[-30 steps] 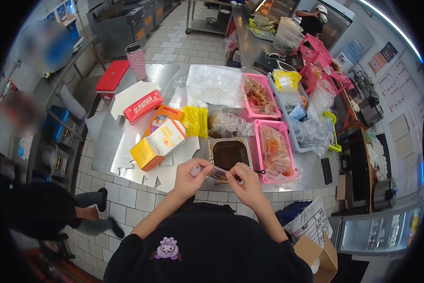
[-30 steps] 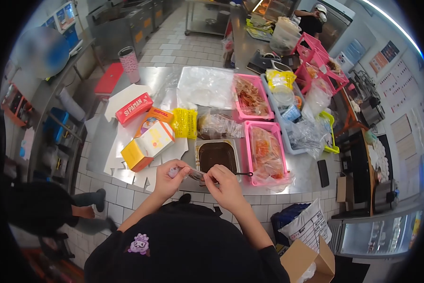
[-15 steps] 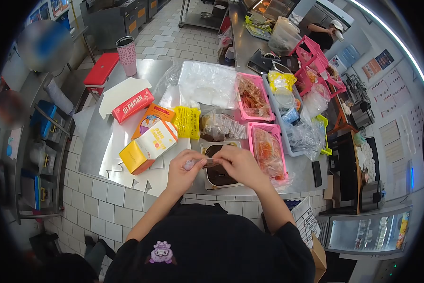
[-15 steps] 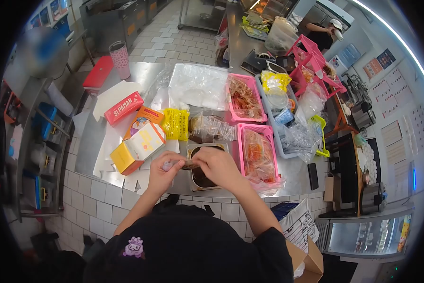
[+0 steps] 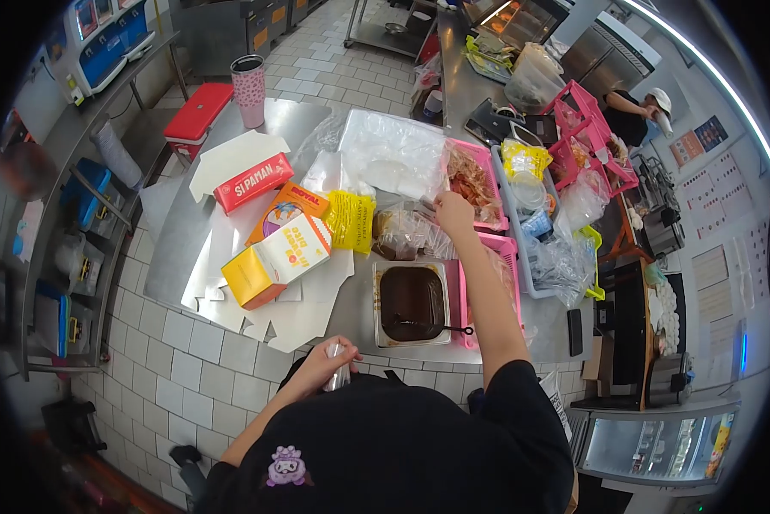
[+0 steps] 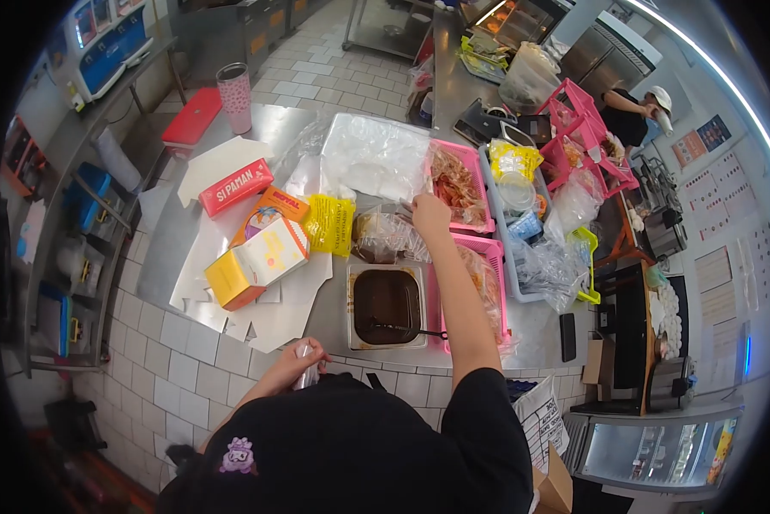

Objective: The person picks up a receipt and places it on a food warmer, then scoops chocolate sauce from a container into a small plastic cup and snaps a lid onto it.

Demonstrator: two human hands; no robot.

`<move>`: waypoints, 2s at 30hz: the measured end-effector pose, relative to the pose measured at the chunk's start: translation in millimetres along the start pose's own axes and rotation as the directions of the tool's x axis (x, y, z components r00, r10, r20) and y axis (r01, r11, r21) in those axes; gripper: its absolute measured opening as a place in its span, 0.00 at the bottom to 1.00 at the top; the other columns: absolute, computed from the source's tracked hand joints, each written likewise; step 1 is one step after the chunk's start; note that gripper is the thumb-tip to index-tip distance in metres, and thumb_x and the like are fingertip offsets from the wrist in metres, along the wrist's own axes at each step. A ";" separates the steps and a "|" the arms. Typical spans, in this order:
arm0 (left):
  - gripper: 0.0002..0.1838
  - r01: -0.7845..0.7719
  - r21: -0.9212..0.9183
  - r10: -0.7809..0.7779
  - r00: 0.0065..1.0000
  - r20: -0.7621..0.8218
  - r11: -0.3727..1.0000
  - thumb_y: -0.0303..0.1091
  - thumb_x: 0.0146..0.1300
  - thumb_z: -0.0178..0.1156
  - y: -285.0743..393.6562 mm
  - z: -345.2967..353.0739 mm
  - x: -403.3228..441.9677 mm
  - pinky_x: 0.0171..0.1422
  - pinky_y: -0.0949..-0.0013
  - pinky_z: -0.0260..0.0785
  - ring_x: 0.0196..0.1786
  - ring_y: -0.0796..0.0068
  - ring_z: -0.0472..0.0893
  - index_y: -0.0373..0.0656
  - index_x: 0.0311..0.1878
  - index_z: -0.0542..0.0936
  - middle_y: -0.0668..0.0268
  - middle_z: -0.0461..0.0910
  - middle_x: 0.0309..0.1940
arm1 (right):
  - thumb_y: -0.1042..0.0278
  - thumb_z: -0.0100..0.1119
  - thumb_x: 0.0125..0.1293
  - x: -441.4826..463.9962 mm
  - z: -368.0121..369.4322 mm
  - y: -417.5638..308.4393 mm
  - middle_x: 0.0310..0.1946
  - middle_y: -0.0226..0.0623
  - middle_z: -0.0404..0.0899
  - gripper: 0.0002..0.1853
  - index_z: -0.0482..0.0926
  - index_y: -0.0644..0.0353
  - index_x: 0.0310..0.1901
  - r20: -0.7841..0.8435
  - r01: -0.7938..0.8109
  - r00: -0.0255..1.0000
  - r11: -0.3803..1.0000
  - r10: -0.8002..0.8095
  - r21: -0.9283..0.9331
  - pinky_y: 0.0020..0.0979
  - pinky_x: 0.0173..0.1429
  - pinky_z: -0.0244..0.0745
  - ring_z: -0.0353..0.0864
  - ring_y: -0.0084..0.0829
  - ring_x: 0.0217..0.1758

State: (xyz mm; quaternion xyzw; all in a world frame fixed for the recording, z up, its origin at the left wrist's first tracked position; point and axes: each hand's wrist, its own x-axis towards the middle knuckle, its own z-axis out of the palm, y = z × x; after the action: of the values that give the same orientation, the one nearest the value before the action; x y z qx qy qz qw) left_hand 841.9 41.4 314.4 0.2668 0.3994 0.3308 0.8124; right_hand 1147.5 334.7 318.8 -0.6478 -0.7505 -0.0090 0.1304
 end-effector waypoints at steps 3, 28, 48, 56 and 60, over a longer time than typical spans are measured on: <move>0.11 -0.129 0.086 0.129 0.992 0.008 0.988 0.36 0.65 0.63 5.2 -2.6 -0.6 0.41 0.72 0.74 0.38 0.77 0.80 0.45 0.40 0.71 0.63 0.79 0.38 | 0.63 0.60 0.57 -12.6 27.2 12.6 0.35 0.46 0.81 0.09 0.82 0.59 0.33 0.018 -0.003 1.000 0.998 0.004 -0.060 0.45 0.42 0.76 0.82 0.47 0.40; 0.17 -0.371 0.222 0.390 0.920 -0.046 0.902 0.30 0.62 0.64 14.1 11.7 -1.7 0.49 0.75 0.72 0.44 0.81 0.79 0.41 0.54 0.75 0.69 0.79 0.41 | 0.79 0.59 0.64 -250.0 -70.1 -170.2 0.27 0.33 0.80 0.02 0.78 0.68 0.37 0.329 -0.356 0.934 0.379 0.136 0.854 0.24 0.33 0.74 0.78 0.21 0.29; 0.14 -0.377 0.303 0.404 0.914 -0.031 0.875 0.40 0.65 0.62 29.8 5.4 6.6 0.36 0.76 0.70 0.34 0.83 0.79 0.43 0.49 0.79 0.68 0.82 0.35 | 0.75 0.67 0.54 -257.9 -100.3 -203.0 0.40 0.40 0.80 0.13 0.78 0.64 0.42 -0.263 0.392 0.920 0.678 -0.291 0.621 0.34 0.48 0.74 0.80 0.41 0.43; 0.08 -0.437 0.593 0.442 0.885 0.147 0.676 0.33 0.63 0.63 50.2 19.9 -15.2 0.39 0.74 0.72 0.34 0.80 0.81 0.41 0.43 0.79 0.67 0.83 0.28 | 0.77 0.65 0.56 -253.2 -106.6 -181.6 0.28 0.36 0.78 0.03 0.81 0.64 0.32 -0.017 0.079 0.995 0.639 -0.102 0.765 0.28 0.36 0.71 0.77 0.28 0.32; 0.08 -0.432 0.733 0.545 0.832 0.100 0.525 0.34 0.61 0.64 53.7 17.0 -13.5 0.39 0.71 0.72 0.31 0.75 0.81 0.40 0.36 0.80 0.65 0.83 0.28 | 0.78 0.65 0.56 -257.6 -97.6 -169.8 0.27 0.35 0.77 0.03 0.81 0.65 0.31 0.024 0.001 0.999 0.605 -0.034 0.796 0.26 0.33 0.70 0.76 0.23 0.28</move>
State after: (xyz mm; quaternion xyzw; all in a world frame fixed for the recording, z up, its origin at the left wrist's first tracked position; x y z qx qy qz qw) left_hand 832.3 62.7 367.4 0.6444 0.4621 0.3757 0.4797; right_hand 1032.6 39.8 386.0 -0.5152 -0.6849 0.3361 0.3906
